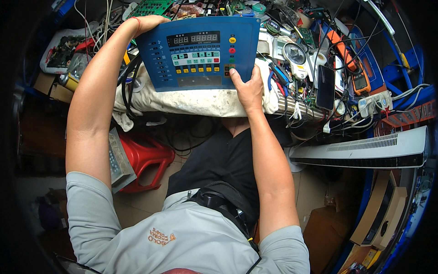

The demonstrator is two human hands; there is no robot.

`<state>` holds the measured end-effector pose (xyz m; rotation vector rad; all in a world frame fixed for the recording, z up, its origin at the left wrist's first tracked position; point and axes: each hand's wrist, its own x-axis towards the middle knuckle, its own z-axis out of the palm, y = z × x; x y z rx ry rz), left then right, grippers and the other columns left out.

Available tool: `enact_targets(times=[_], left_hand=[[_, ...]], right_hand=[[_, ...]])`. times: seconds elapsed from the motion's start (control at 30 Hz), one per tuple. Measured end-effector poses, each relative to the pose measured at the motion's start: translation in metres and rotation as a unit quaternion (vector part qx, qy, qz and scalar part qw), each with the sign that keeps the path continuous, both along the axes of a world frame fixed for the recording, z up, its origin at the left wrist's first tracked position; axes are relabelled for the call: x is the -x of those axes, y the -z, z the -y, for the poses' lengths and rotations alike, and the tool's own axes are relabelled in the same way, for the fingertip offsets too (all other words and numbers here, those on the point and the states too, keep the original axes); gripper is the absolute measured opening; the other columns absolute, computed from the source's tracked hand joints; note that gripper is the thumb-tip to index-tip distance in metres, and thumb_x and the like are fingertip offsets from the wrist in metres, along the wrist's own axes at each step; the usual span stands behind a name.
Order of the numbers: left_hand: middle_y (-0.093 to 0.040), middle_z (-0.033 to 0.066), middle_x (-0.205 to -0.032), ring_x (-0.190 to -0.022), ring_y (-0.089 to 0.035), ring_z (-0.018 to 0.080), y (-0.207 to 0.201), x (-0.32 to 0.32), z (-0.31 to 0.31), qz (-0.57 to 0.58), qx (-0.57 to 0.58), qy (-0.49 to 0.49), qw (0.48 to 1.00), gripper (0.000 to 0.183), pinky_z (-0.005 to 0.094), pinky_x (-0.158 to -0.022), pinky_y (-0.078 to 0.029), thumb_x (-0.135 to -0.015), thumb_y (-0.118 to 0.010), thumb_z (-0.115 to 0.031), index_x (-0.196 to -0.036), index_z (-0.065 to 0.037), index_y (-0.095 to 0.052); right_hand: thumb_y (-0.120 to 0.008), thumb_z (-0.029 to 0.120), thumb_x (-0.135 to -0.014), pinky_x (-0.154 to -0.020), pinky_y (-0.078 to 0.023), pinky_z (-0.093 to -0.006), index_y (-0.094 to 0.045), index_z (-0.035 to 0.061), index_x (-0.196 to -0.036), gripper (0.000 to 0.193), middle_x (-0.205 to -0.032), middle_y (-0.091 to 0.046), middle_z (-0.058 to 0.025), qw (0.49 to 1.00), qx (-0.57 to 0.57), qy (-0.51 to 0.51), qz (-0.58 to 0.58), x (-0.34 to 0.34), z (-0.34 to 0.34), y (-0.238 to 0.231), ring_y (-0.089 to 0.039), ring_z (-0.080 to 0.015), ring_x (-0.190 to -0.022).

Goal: The person operates a blue industrial control panel, pressing buttons and observing the digital display. They then use a yellow multimeter to measure voltage on a green circuit board, placing probes on test points and reading the display.

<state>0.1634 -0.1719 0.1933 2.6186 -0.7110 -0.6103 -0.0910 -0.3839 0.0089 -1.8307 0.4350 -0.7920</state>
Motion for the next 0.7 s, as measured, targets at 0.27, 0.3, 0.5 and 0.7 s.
enact_targets(times=[0.27, 0.3, 0.5, 0.7], left_hand=[[-0.071, 0.0147, -0.133, -0.115, -0.072, 0.0263, -0.0045, 0.0, -0.0002, -0.031, -0.007, 0.013, 0.999, 0.04, 0.0448, -0.103, -0.053, -0.103, -0.047, -0.04, -0.131, -0.023, -0.07], [-0.07, 0.0147, -0.133, -0.115, -0.072, 0.0262, -0.0049, 0.0, 0.0, -0.035, -0.008, 0.01, 0.999, 0.04, 0.0448, -0.103, -0.053, -0.103, -0.047, -0.04, -0.132, -0.023, -0.07], [-0.07, 0.0149, -0.134, -0.117, -0.071, 0.0273, -0.0029, 0.0019, -0.0002, -0.005, -0.003, 0.009, 1.0, 0.042, 0.0461, -0.105, -0.052, -0.103, -0.047, -0.04, -0.134, -0.024, -0.069], [-0.069, 0.0155, -0.136, -0.117, -0.071, 0.0285, -0.0038, 0.0026, -0.0004, -0.005, -0.009, 0.011, 1.0, 0.042, 0.0474, -0.105, -0.052, -0.103, -0.046, -0.041, -0.135, -0.024, -0.069]], right_hand=[[-0.081, 0.036, -0.089, -0.091, -0.055, -0.0404, -0.063, 0.0004, -0.121, 0.051, -0.107, -0.075, -0.0184, 1.0, 0.007, 0.007, -0.005, -0.0007, 0.0008, 0.002, -0.073, -0.0322, -0.099], [-0.081, 0.036, -0.089, -0.091, -0.055, -0.0404, -0.063, 0.0004, -0.121, 0.051, -0.107, -0.075, -0.0183, 1.0, 0.007, 0.006, -0.004, -0.0008, 0.0009, 0.0021, -0.073, -0.0322, -0.099], [-0.081, 0.035, -0.089, -0.091, -0.055, -0.0402, -0.063, 0.0003, -0.121, 0.05, -0.107, -0.075, -0.0181, 1.0, 0.006, 0.005, -0.002, -0.0014, 0.0015, 0.0036, -0.073, -0.0318, -0.099], [-0.081, 0.035, -0.089, -0.091, -0.055, -0.0396, -0.063, -0.0001, -0.121, 0.05, -0.107, -0.075, -0.0179, 1.0, -0.001, 0.0, 0.002, -0.0016, 0.0013, 0.0038, -0.072, -0.0311, -0.099]])
